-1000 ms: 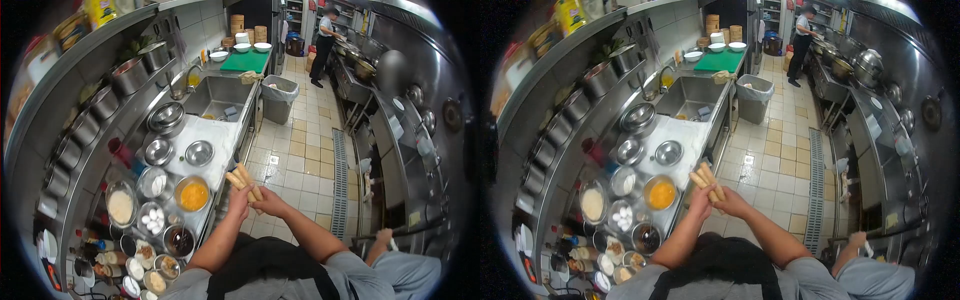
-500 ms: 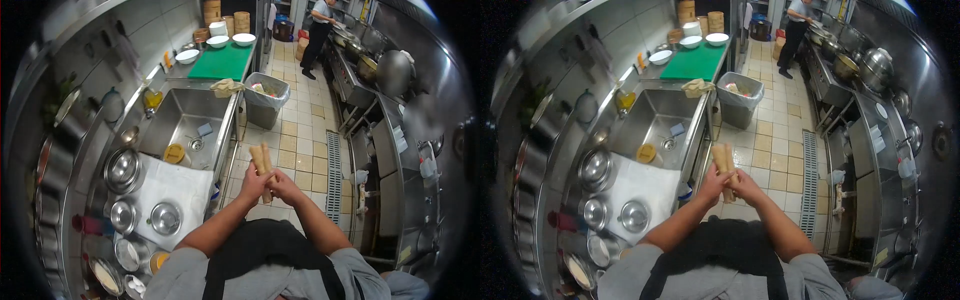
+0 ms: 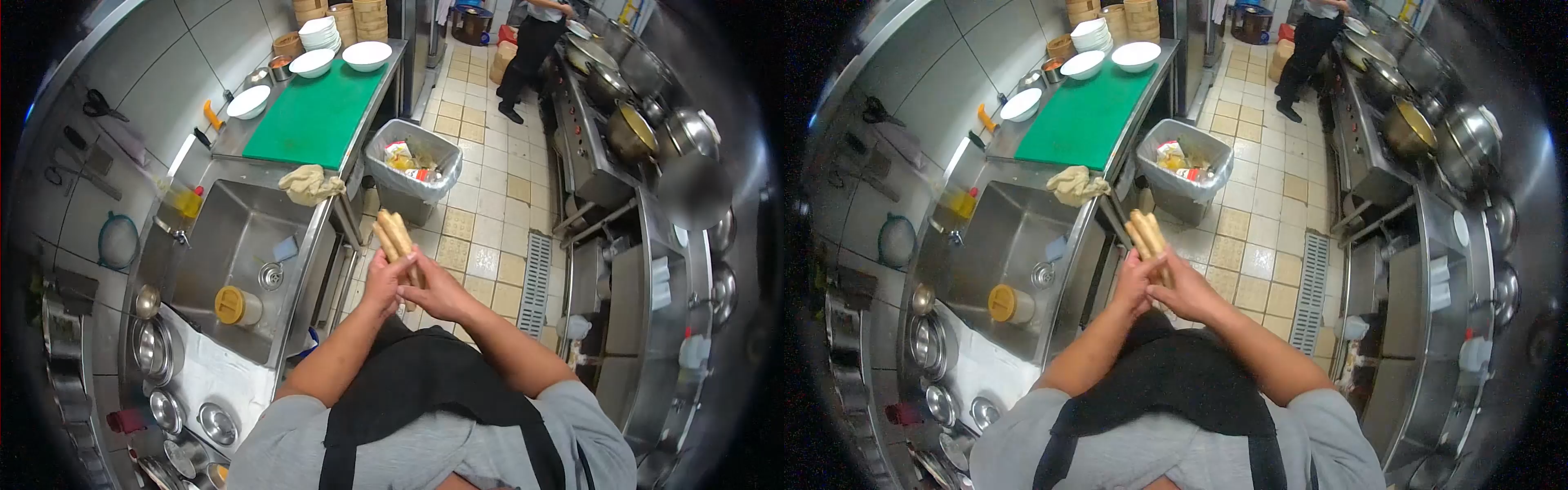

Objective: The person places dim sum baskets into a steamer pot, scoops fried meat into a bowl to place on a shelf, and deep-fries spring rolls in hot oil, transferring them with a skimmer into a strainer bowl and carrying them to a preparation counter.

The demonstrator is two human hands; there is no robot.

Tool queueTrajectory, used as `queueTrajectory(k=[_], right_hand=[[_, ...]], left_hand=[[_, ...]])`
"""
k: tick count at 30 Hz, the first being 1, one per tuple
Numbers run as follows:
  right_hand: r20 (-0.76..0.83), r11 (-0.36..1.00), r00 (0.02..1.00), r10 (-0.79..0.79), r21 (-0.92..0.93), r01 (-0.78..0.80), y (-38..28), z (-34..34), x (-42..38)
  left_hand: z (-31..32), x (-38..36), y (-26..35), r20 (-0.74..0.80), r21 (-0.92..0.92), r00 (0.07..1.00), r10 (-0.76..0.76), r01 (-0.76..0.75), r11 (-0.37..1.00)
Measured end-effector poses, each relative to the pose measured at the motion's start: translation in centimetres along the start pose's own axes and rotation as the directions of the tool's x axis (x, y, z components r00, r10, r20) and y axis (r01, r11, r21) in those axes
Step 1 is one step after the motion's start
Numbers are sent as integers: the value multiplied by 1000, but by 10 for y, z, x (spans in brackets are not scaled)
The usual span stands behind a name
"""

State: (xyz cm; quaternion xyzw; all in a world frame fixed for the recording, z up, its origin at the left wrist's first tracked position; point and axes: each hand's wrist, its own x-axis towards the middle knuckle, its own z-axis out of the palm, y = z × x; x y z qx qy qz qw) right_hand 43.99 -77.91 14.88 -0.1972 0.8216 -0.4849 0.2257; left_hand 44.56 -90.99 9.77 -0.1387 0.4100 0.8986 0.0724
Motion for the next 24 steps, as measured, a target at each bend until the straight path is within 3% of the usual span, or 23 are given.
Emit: queueTrajectory(k=[1,5,10,13,19,21,22,23,24], right_hand=[[8,997,997,-72,-38,73,0,-10,18],[117,999,993,-30,49,24,8,-44,90],[-37,1000,999,19,5,-19,44,-84,170],[-78,998,997,10,63,-5,45,-118,206],[-228,1000,974,-17,13,21,63,-157,268],[-209,944,977,48,330,24,71,-167,291],[-176,886,984,-4,455,85,72,-175,302],[-136,867,990,-39,488,101,74,-184,313],[-127,867,990,-52,487,108,74,-190,324]], left_hand=[[6,14,9,-44,-30,998,41,-42,999],[12,80,31,-142,-49,985,101,-109,993],[24,180,47,-36,-71,996,81,-84,994],[42,236,54,63,35,996,68,-70,997],[75,309,79,92,84,987,132,-140,987],[84,321,96,82,146,989,123,-134,980],[89,328,104,83,286,987,135,-153,946],[95,336,112,84,420,986,144,-166,892],[97,346,117,77,421,984,158,-176,890]])
